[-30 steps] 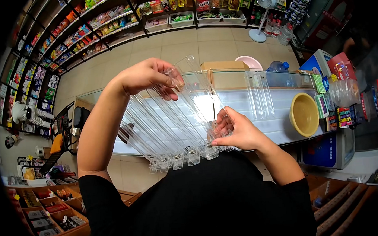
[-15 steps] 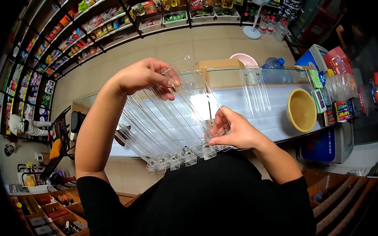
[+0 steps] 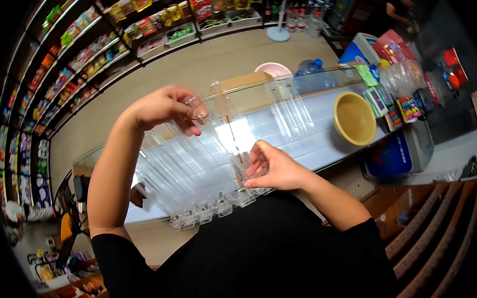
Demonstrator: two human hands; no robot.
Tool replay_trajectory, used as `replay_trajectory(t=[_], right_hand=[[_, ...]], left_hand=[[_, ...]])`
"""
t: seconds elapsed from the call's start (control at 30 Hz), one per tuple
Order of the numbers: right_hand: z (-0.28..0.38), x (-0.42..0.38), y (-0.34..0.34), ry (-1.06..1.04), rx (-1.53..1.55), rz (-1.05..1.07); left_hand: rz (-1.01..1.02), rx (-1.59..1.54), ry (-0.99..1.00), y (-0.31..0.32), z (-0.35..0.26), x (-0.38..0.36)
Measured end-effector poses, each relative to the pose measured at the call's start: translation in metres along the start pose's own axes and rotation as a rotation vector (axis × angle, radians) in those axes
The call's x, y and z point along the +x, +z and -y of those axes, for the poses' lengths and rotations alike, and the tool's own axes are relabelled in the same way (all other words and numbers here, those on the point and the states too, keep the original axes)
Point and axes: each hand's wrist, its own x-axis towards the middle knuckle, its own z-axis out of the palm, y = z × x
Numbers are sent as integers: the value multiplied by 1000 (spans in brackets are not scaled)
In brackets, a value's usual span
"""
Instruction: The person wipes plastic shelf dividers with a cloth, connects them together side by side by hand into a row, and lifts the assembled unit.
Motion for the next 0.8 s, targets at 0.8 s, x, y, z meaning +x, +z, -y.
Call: replay_trajectory(t=[0.8], right_hand=[[-39, -33, -79, 126, 129, -18]], left_hand=[[234, 5, 167, 34, -36, 126]])
